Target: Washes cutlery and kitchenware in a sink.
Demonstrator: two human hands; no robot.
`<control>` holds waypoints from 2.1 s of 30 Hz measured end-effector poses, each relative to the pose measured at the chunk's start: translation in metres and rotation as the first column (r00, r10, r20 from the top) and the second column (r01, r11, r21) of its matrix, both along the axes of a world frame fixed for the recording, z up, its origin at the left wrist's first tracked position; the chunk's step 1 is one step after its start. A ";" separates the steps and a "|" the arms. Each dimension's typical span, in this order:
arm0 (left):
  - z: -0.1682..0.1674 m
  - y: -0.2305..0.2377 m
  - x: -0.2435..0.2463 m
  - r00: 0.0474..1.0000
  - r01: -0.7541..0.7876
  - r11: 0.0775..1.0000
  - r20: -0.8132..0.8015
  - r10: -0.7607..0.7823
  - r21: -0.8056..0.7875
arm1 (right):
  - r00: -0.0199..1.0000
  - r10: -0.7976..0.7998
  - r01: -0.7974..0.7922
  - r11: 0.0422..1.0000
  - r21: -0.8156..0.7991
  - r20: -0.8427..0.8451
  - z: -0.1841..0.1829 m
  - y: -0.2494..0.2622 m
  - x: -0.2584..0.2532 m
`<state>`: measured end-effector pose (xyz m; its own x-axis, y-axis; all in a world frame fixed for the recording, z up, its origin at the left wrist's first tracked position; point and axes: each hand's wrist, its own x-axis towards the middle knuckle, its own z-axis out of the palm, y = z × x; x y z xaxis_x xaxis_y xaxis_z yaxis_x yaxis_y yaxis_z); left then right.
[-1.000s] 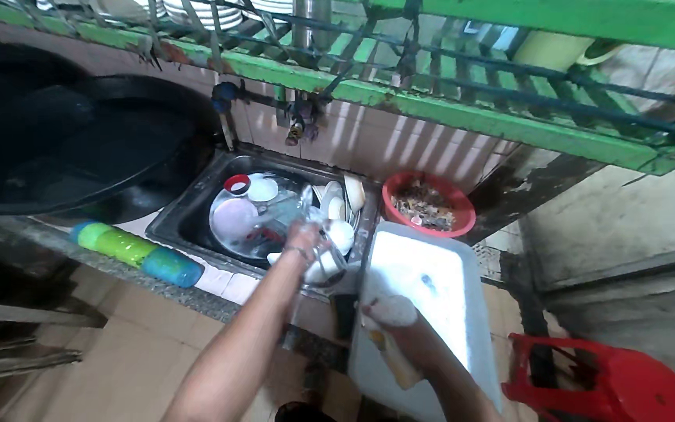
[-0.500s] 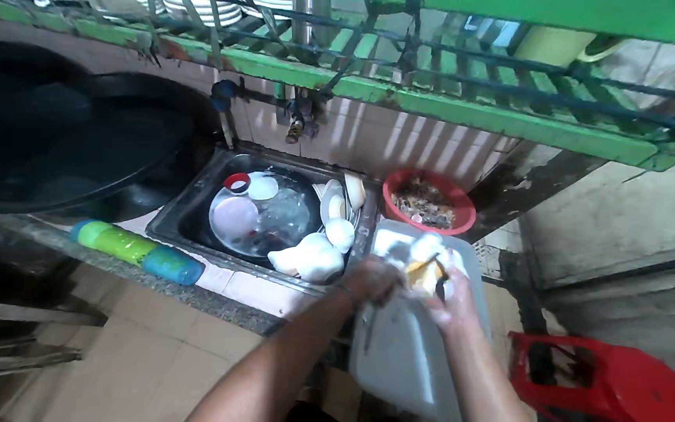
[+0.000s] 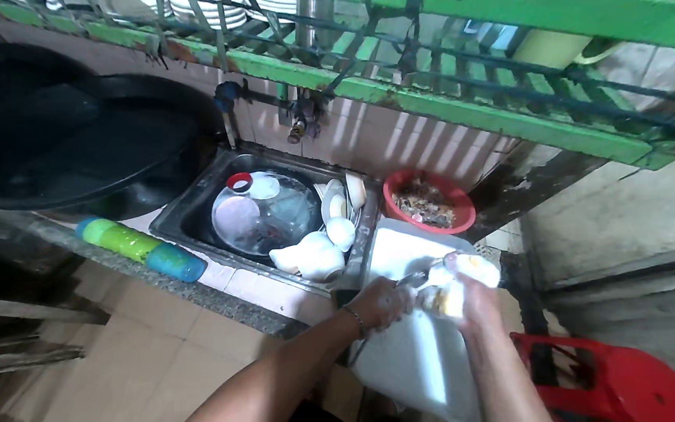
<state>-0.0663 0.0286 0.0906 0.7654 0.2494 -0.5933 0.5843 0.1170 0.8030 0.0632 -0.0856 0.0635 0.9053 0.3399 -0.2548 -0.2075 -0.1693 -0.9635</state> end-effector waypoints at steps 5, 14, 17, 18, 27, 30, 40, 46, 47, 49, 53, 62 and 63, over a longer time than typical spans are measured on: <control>-0.004 0.001 -0.007 0.996 -0.066 0.943 0.043 0.084 -0.326 | 0.992 0.109 -0.096 0.981 0.166 -0.070 -0.008 -0.007 -0.016; 0.007 -0.016 -0.011 0.965 0.049 0.858 0.197 -0.173 0.511 | 0.957 0.236 -0.110 0.830 0.546 -0.167 0.007 -0.001 -0.006; 0.004 -0.029 -0.017 0.962 0.141 0.550 0.019 -0.274 0.823 | 0.945 0.215 -0.108 0.916 0.386 -0.245 0.018 -0.011 0.005; 0.005 -0.032 -0.017 0.962 0.131 0.511 0.015 -0.272 0.849 | 0.943 0.214 -0.107 0.919 0.380 -0.253 0.018 -0.013 0.006; 0.013 -0.028 -0.025 0.916 0.191 0.805 0.192 -0.351 0.562 | 0.993 0.121 -0.116 0.962 0.247 -0.005 0.035 -0.039 0.023; 0.013 -0.040 -0.011 0.952 0.086 0.829 0.200 -0.232 0.553 | 0.998 -0.053 0.061 0.964 0.260 -0.038 0.033 -0.015 -0.003; 0.010 -0.032 -0.003 0.971 0.009 0.882 0.206 -0.120 0.471 | 0.980 -0.006 0.023 0.997 -0.079 0.200 0.013 0.005 -0.042; -0.007 -0.005 -0.015 0.990 -0.092 0.866 0.141 0.026 0.491 | 0.930 0.367 -0.342 0.891 -0.300 0.029 0.018 -0.005 -0.036; -0.010 -0.001 -0.014 0.987 -0.131 0.886 0.146 0.072 0.445 | 0.870 0.494 -0.469 0.832 -0.296 0.010 0.014 -0.007 -0.034; -0.018 0.005 -0.014 0.977 -0.181 0.910 0.171 0.124 0.373 | 0.730 0.684 -0.639 0.680 -0.359 -0.003 0.011 -0.002 -0.041; -0.029 0.033 -0.025 0.899 -0.411 0.876 0.269 0.344 0.253 | 0.689 0.718 -0.711 0.641 -0.289 -0.100 0.009 0.012 -0.075; -0.030 0.208 -0.017 0.822 -0.520 0.790 -0.061 0.566 0.325 | 0.876 0.452 -0.456 0.890 0.016 -0.166 -0.013 -0.013 -0.061; -0.027 0.197 -0.017 0.835 -0.518 0.800 -0.023 0.549 0.302 | 0.918 0.331 -0.329 0.943 0.044 -0.217 -0.014 -0.009 -0.054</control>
<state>-0.0838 0.2259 0.0633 0.4012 0.7626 -0.5075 0.5754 0.2213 0.7874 0.0089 -0.0950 0.0500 0.6636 0.6124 -0.4297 -0.3461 -0.2580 -0.9020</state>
